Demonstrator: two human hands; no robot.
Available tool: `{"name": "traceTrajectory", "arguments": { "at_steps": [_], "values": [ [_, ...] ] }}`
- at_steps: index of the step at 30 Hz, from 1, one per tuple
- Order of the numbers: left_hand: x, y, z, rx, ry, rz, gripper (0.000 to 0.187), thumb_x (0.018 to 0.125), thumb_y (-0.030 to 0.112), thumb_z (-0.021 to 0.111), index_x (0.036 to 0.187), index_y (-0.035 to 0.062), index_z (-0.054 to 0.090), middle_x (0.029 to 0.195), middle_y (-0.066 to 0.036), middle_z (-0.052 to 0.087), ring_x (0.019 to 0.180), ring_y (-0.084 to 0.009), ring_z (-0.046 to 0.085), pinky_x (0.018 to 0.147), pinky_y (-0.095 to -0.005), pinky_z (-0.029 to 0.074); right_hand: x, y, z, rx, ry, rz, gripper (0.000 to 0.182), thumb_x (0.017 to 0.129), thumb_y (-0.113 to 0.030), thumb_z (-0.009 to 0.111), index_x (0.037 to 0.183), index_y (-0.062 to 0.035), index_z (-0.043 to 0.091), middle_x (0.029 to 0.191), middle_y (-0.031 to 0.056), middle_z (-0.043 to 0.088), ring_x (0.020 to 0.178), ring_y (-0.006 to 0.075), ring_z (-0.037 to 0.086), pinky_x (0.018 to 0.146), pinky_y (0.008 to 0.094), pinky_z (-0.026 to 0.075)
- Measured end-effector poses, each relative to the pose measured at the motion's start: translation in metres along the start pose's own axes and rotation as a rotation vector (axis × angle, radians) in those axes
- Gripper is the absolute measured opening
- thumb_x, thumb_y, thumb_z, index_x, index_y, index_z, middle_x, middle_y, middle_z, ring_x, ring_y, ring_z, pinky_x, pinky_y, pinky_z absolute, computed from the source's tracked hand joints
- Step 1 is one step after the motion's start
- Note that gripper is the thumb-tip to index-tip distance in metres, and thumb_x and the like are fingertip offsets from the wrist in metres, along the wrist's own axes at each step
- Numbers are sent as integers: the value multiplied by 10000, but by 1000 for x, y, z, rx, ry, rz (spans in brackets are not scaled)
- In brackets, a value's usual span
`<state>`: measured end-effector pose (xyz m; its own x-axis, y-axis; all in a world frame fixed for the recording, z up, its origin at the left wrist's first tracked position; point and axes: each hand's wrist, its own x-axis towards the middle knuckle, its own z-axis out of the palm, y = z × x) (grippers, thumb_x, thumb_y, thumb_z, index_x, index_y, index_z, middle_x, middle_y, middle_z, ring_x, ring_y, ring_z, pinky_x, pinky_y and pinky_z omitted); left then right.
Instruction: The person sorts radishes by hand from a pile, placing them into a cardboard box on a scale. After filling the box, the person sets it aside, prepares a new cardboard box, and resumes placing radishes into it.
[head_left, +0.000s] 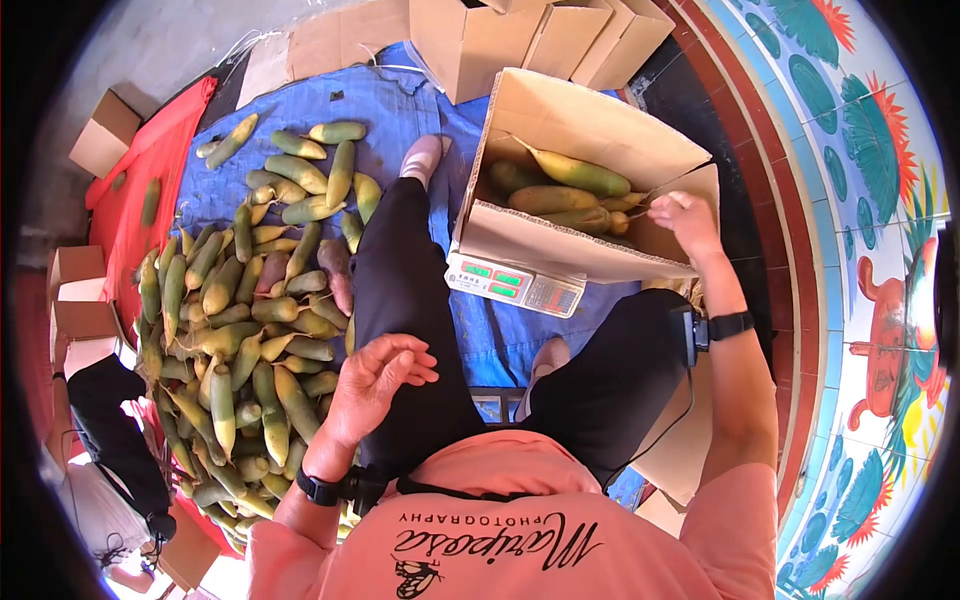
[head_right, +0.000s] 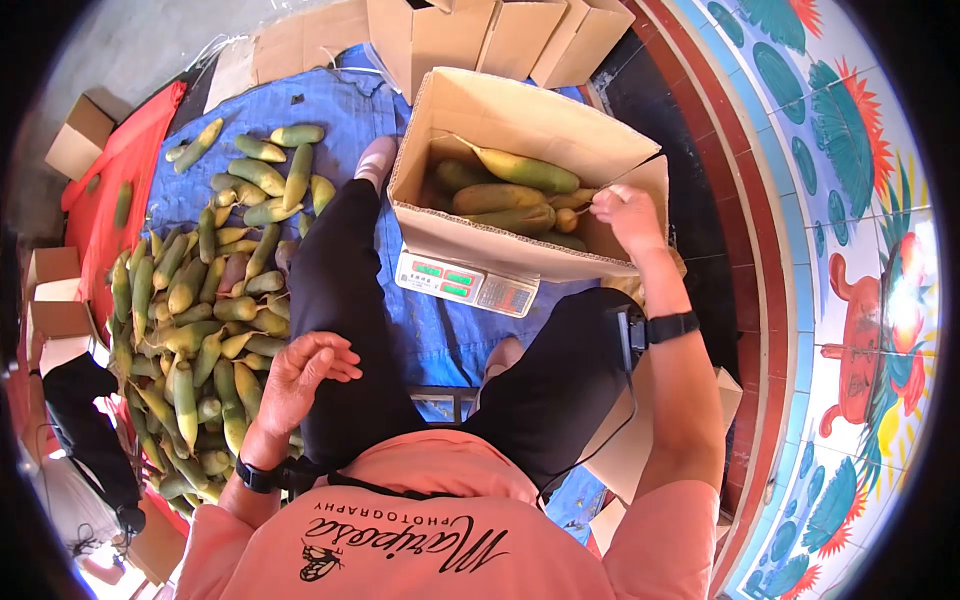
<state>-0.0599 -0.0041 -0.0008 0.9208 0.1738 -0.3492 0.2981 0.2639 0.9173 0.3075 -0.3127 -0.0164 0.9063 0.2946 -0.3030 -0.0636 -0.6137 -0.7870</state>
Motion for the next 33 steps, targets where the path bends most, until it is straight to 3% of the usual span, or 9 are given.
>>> {"name": "traceTrajectory", "arguments": {
  "at_steps": [5, 11, 18, 19, 21, 22, 25, 28, 33],
  "values": [
    [-9, -1, -24, 17, 192, 43, 242, 990, 187, 493, 1098, -9, 585, 917, -111, 671, 789, -175, 669, 726, -265, 519, -64, -34, -11, -19, 220, -417, 206, 948, -106, 508, 928, 63, 625, 883, 108, 662, 841, 179, 669, 754, 284, 520],
    [-30, -67, -108, 252, 517, -27, 236, 969, 190, 522, 1049, -10, 616, 856, -80, 670, 741, -144, 643, 701, -263, 505, -156, -14, -1, -368, 344, -580, 119, 928, -39, 513, 851, 28, 574, 781, 90, 567, 714, 167, 555, 690, 284, 460],
    [-75, -205, -178, 383, 587, -404, 230, 907, 231, 556, 994, 34, 636, 864, -33, 667, 728, -117, 629, 627, -246, 467, -183, 28, 24, -669, 338, -658, 72, 840, -1, 582, 905, 15, 609, 985, 155, 610, 918, 305, 579, 852, 364, 459],
    [-80, -238, -191, 437, 629, -435, 282, 850, 265, 598, 985, 26, 665, 868, -122, 684, 745, -212, 658, 709, -315, 515, -183, 31, 24, -668, 338, -636, 82, 833, -14, 594, 910, 6, 614, 1005, 153, 608, 948, 309, 569, 866, 374, 452],
    [-88, -279, -205, 861, 515, -225, 288, 837, 292, 593, 959, 47, 683, 882, -153, 688, 805, -291, 662, 762, -370, 518, -180, 31, 25, -624, 358, -631, 109, 796, -7, 616, 905, -2, 628, 992, 141, 612, 932, 318, 563, 876, 393, 445],
    [-90, -286, -206, 855, 524, -231, 288, 837, 292, 593, 959, 47, 683, 882, -153, 688, 805, -291, 662, 762, -370, 518, -180, 29, 26, -644, 346, -634, 119, 803, -14, 614, 921, -4, 624, 1000, 144, 611, 945, 321, 560, 878, 398, 444],
    [-85, -294, -184, 765, 552, -505, 320, 812, 290, 625, 1049, 77, 661, 1037, -154, 660, 983, -341, 619, 867, -405, 489, -179, 24, 30, -678, 340, -648, 136, 805, -16, 615, 940, -4, 621, 1006, 144, 611, 952, 323, 560, 880, 399, 444],
    [-77, -299, -164, 1115, 399, -608, 587, 732, 245, 715, 1271, 129, 512, 1328, -126, 451, 1245, -326, 439, 1006, -403, 416, -178, 21, 33, -689, 332, -654, 141, 806, -14, 614, 946, -2, 620, 1010, 149, 608, 956, 325, 559, 880, 395, 445],
    [-60, -290, -146, 1281, 129, -694, 519, 746, 200, 704, 1225, 120, 521, 1261, -141, 456, 1189, -321, 476, 960, -417, 454, -176, 19, 35, -731, 321, -639, 142, 799, -5, 614, 941, -2, 621, 1005, 152, 606, 953, 323, 560, 876, 392, 446]
  ]
}}
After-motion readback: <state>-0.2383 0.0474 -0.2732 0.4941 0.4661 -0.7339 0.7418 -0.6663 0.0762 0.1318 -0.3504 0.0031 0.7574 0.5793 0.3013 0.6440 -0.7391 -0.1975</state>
